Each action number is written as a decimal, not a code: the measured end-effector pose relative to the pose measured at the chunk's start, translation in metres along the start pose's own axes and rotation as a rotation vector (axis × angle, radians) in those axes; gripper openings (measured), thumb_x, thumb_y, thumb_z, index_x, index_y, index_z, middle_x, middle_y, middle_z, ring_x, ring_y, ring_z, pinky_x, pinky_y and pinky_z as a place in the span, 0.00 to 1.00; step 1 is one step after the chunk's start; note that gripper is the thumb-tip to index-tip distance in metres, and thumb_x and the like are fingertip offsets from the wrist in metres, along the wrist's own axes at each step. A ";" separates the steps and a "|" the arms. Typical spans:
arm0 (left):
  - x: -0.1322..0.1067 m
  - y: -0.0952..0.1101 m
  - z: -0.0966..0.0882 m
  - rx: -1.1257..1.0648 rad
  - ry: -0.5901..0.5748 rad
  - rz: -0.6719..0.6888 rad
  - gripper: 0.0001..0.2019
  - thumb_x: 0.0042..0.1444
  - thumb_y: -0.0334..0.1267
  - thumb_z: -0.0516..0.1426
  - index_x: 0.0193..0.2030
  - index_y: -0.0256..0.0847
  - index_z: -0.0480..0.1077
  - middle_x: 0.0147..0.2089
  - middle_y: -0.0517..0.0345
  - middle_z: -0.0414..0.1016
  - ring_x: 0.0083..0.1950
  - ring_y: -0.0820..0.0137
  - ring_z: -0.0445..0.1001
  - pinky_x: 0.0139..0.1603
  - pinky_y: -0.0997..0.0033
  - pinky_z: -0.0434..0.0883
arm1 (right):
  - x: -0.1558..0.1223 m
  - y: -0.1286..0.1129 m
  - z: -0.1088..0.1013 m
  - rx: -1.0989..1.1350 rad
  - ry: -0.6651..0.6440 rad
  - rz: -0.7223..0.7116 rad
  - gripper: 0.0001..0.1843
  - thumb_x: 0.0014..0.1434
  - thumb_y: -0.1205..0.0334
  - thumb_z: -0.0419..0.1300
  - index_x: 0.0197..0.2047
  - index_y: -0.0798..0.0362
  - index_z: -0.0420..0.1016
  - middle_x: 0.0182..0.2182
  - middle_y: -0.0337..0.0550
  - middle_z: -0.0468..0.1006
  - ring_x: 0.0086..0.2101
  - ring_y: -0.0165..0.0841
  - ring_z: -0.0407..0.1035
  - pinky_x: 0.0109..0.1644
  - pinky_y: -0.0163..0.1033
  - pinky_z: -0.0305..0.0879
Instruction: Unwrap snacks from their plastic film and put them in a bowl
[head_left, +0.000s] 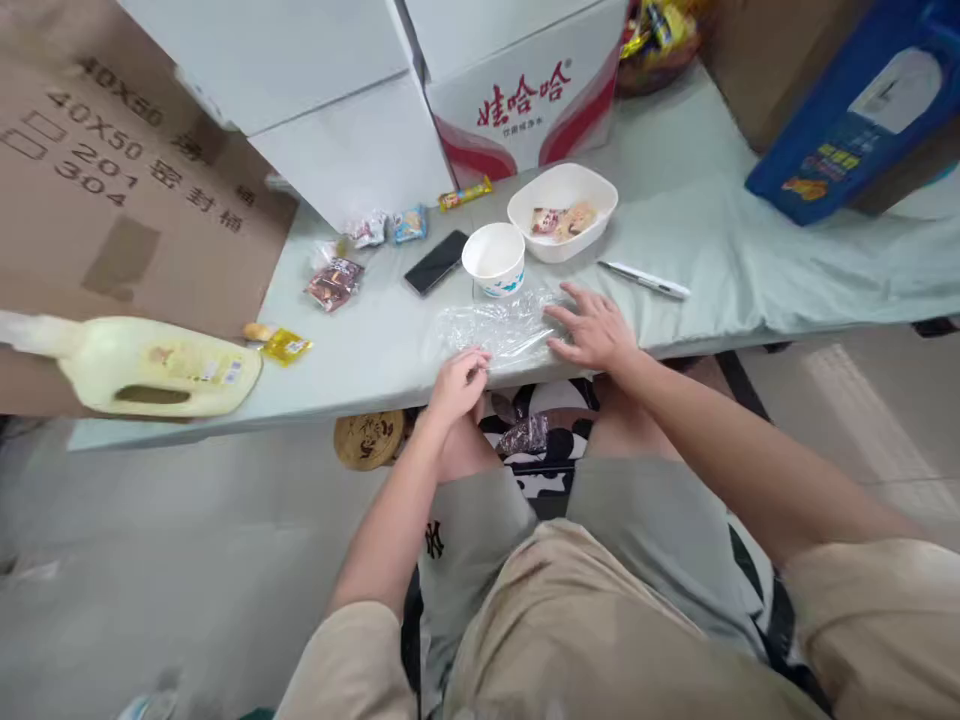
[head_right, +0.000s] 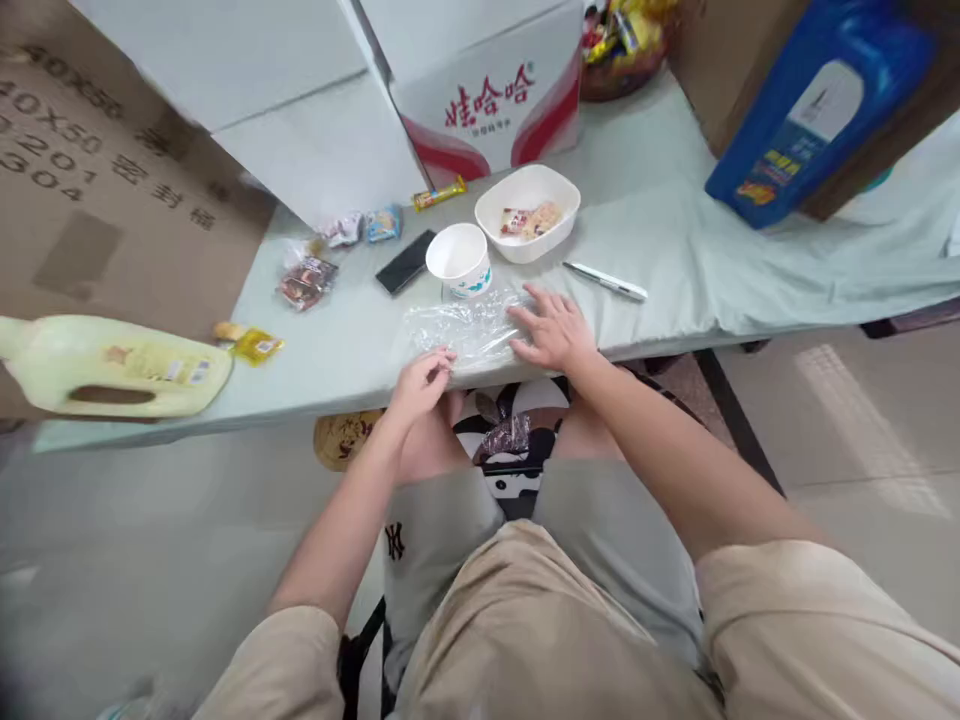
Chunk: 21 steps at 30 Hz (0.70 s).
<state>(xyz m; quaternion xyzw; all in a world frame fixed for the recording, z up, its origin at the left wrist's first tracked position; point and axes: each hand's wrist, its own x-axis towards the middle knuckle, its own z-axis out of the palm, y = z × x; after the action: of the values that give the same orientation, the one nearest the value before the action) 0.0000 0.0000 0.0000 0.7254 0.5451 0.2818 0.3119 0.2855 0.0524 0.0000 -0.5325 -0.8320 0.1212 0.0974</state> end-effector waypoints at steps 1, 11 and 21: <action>0.002 -0.001 -0.002 -0.017 -0.001 -0.021 0.04 0.53 0.35 0.52 0.29 0.43 0.67 0.51 0.48 0.82 0.65 0.57 0.75 0.68 0.49 0.68 | -0.001 0.002 0.001 0.010 0.042 0.018 0.35 0.66 0.41 0.52 0.71 0.45 0.67 0.76 0.51 0.48 0.68 0.58 0.55 0.69 0.63 0.53; 0.000 -0.007 -0.035 -0.188 -0.020 -0.119 0.07 0.48 0.38 0.55 0.21 0.42 0.66 0.37 0.52 0.83 0.48 0.59 0.81 0.58 0.55 0.74 | 0.003 0.009 0.008 0.158 0.137 0.022 0.33 0.68 0.46 0.45 0.67 0.52 0.73 0.62 0.51 0.76 0.65 0.52 0.61 0.69 0.61 0.52; 0.011 -0.008 -0.042 -0.409 0.405 -0.312 0.04 0.54 0.37 0.61 0.33 0.40 0.71 0.27 0.60 0.76 0.28 0.73 0.73 0.36 0.73 0.71 | 0.000 0.015 0.013 0.238 0.456 0.180 0.33 0.62 0.54 0.53 0.69 0.52 0.67 0.63 0.58 0.64 0.60 0.52 0.65 0.62 0.58 0.66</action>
<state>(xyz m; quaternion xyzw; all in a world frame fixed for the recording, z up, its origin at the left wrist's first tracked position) -0.0341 0.0185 0.0219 0.4846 0.6330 0.4727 0.3756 0.2944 0.0571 -0.0170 -0.6025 -0.7179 0.1032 0.3332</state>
